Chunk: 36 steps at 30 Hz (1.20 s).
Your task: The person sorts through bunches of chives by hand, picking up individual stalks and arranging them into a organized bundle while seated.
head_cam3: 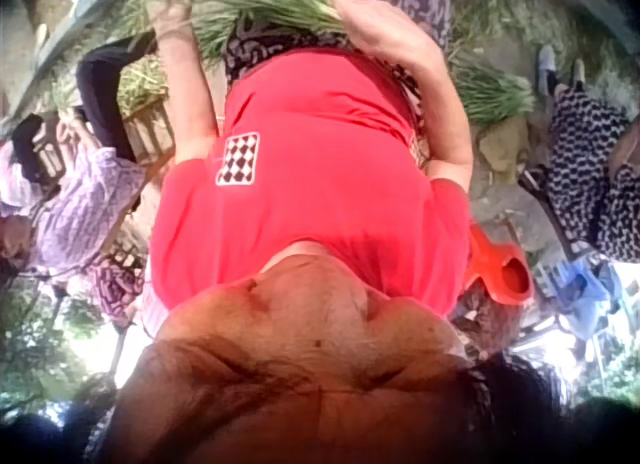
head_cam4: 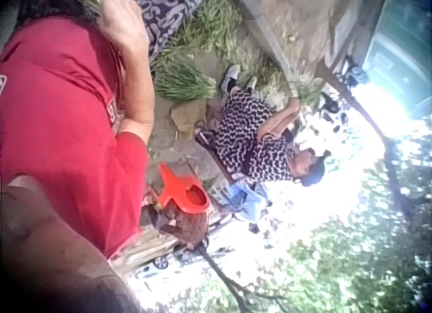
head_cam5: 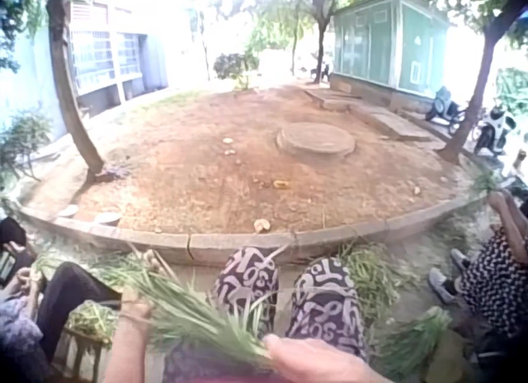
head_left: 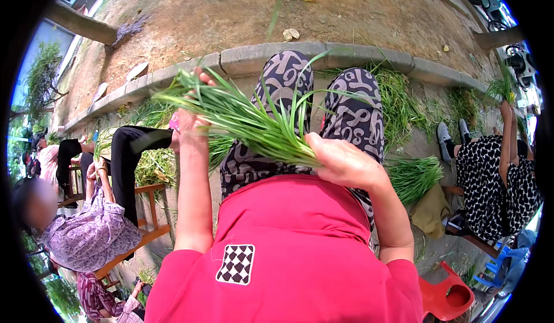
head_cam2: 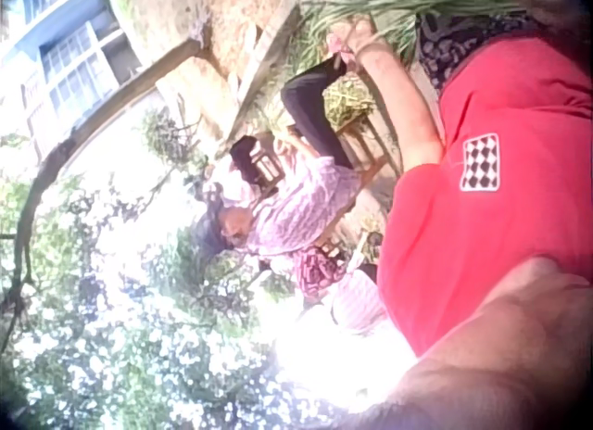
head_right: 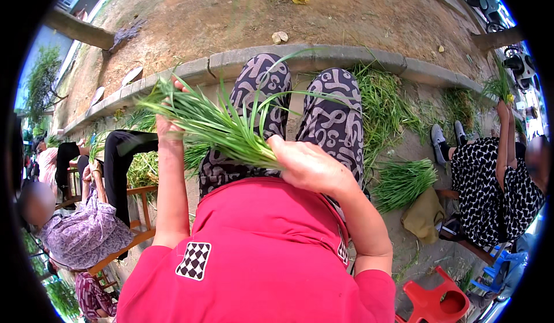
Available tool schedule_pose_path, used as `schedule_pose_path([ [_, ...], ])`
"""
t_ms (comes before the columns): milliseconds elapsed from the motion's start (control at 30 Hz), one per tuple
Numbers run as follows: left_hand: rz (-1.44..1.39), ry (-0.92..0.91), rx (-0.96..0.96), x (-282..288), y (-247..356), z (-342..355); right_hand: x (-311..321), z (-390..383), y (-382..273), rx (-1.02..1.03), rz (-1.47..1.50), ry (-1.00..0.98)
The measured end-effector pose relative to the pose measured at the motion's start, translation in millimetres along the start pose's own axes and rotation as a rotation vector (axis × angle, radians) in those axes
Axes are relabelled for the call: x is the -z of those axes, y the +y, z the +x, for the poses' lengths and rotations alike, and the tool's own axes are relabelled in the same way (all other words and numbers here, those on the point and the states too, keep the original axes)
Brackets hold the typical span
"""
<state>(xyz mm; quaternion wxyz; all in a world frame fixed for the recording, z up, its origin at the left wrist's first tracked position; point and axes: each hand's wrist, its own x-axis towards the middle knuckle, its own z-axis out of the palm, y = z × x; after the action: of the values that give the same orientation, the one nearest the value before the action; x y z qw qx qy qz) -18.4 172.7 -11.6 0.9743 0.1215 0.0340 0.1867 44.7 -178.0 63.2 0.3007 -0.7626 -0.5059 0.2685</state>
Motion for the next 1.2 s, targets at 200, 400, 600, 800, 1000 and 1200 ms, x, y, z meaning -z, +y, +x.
schedule_pose_path([
  [200, 0.614, 0.806, -0.319, 38, 105, -22, 20, 7, 5, -0.042, -0.217, -0.037],
  [400, 1.255, 0.187, -1.003, -95, 68, -37, 23, 12, 0, -0.06, -0.295, -0.055],
  [600, 1.799, -1.115, -0.127, -181, -57, -55, 15, 17, 2, 0.039, -0.369, 0.0],
  [800, 2.043, -1.183, 0.176, -128, -122, -39, 21, 2, -9, 0.067, -0.409, 0.025],
  [1000, 2.451, -0.966, 0.22, -103, -69, -35, 35, -10, -17, -0.03, -0.421, -0.025],
  [1200, 2.456, -0.549, 0.2, -57, 5, -50, 44, -15, -5, 0.023, -0.349, 0.078],
])
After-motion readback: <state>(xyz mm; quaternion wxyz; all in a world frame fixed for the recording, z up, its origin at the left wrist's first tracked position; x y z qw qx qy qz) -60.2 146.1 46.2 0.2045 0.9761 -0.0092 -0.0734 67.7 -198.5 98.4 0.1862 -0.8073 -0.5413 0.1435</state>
